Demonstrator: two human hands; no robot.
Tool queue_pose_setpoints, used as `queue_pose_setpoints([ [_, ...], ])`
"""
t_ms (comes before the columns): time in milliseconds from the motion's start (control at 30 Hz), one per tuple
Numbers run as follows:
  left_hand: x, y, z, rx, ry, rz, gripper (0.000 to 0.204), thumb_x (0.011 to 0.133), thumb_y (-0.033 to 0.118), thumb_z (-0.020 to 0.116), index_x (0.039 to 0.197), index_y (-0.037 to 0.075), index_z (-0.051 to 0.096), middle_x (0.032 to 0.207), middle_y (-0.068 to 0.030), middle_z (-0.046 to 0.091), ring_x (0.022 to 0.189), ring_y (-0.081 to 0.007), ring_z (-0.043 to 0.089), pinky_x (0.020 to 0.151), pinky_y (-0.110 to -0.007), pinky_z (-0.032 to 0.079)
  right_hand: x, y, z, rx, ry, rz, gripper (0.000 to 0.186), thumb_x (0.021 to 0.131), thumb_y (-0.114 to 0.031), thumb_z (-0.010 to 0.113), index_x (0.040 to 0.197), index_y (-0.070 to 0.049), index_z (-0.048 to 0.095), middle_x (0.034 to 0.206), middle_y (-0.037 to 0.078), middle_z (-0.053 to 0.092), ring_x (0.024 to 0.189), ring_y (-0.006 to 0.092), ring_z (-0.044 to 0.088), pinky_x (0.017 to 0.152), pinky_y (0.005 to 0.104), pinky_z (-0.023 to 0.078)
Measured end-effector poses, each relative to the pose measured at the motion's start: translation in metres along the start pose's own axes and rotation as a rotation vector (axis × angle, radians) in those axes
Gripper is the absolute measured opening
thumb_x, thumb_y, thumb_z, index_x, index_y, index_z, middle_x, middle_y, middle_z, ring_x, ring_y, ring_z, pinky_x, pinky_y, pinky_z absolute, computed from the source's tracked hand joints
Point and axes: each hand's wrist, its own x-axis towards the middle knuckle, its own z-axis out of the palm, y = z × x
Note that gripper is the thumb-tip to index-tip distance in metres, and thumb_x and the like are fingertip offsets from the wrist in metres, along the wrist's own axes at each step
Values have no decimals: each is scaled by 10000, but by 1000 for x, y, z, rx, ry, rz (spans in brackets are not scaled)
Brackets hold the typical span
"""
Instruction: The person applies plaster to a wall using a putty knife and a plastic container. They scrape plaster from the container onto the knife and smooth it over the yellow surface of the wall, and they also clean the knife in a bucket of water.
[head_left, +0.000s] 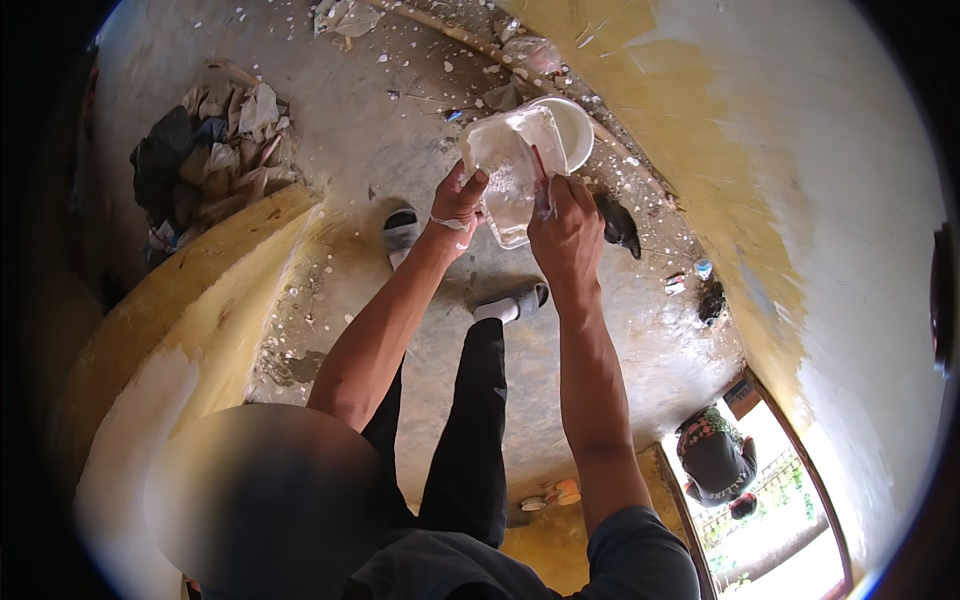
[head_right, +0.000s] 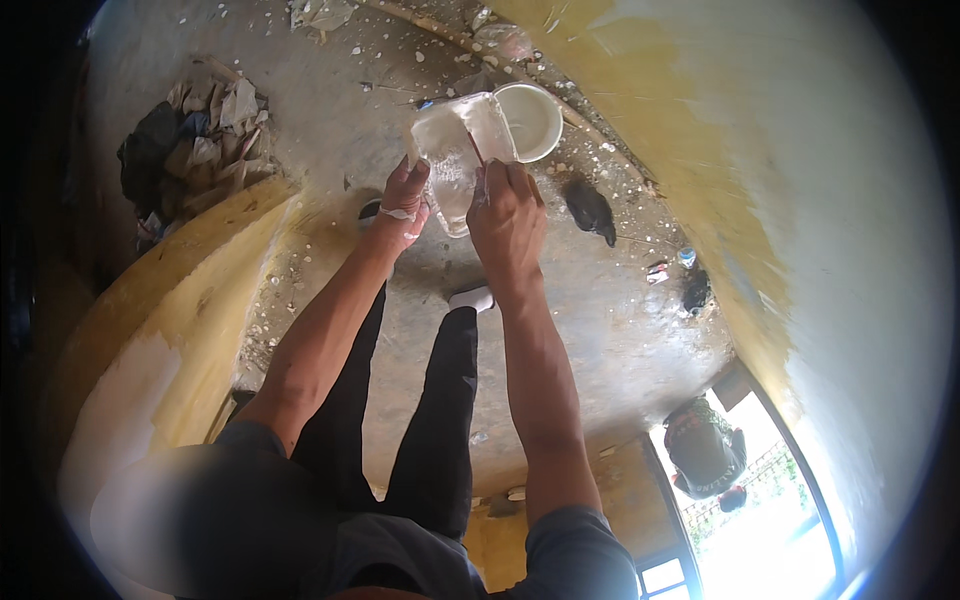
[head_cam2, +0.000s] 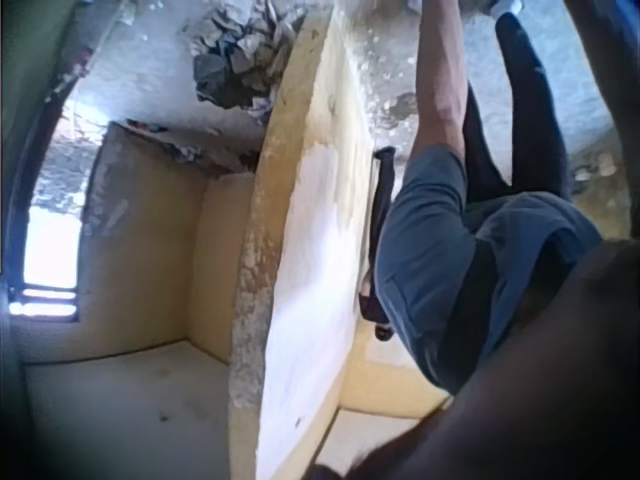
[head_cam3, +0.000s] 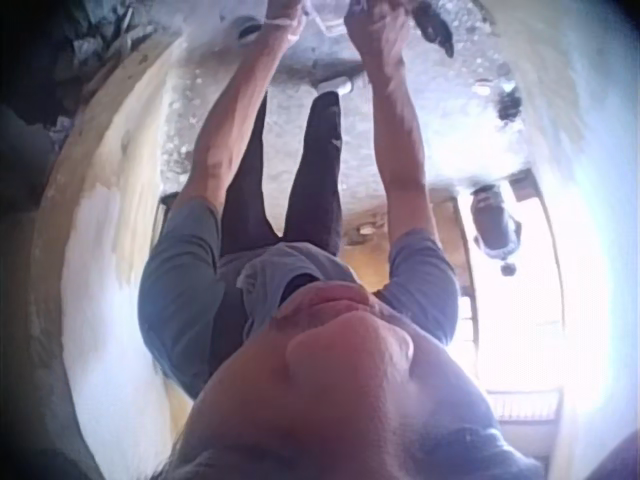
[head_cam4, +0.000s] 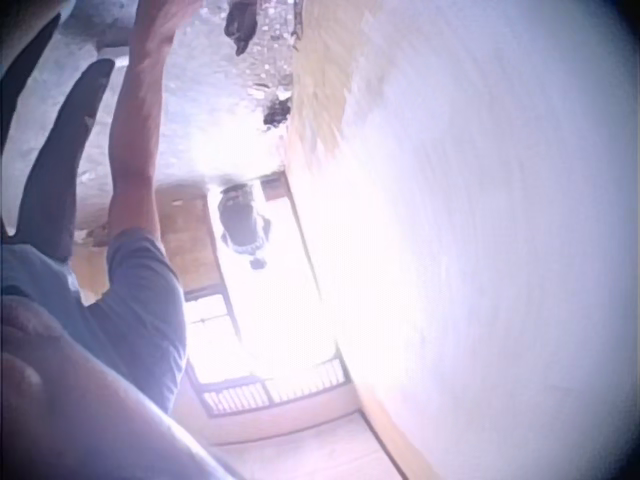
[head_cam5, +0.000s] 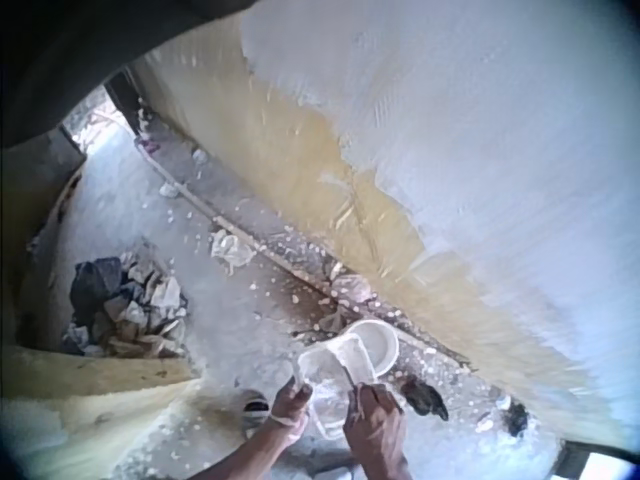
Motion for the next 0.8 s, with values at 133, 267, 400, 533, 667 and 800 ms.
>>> queue_pose_setpoints([
  [133,-9,-4,29,-58,-79,-9,829,697,468,782,1358,156,391,1236,-42,524,1106,-236,518,891,-503,413,-5,4,-36,75,-18,61,78,794,-55,615,777,-16,550,760,160,571,725,358,607,582,428,488],
  [267,-31,-5,58,-67,-39,-6,808,708,444,782,1357,156,396,1203,-50,550,1069,-232,539,882,-494,420,-15,1,-56,82,8,32,70,785,-59,615,779,-25,554,752,159,563,697,363,593,587,442,475],
  [400,-29,-14,65,-44,-139,10,793,719,431,778,1359,157,399,1187,-51,561,1053,-229,546,868,-509,421,-25,2,-72,87,-4,26,81,780,-77,623,791,-26,561,763,160,563,710,365,589,603,447,473],
  [533,-42,-18,82,-62,-140,3,789,721,416,780,1359,144,404,1198,-52,559,1063,-219,544,862,-452,439,-29,6,-86,173,23,79,59,795,-58,616,789,-19,573,753,168,580,672,380,588,574,438,475],
  [667,-47,-17,96,-91,-176,22,769,726,399,780,1344,116,421,1206,-44,564,1093,-204,539,869,-383,456,-23,17,-100,81,89,79,84,830,-89,614,762,-40,606,718,165,590,618,376,598,521,433,476],
  [800,-48,-17,102,-60,-196,33,750,738,391,771,1340,110,425,1212,-40,566,1109,-203,536,879,-386,460,-19,20,-113,51,147,115,85,833,-77,612,759,-36,609,694,173,587,591,378,588,505,434,466],
])
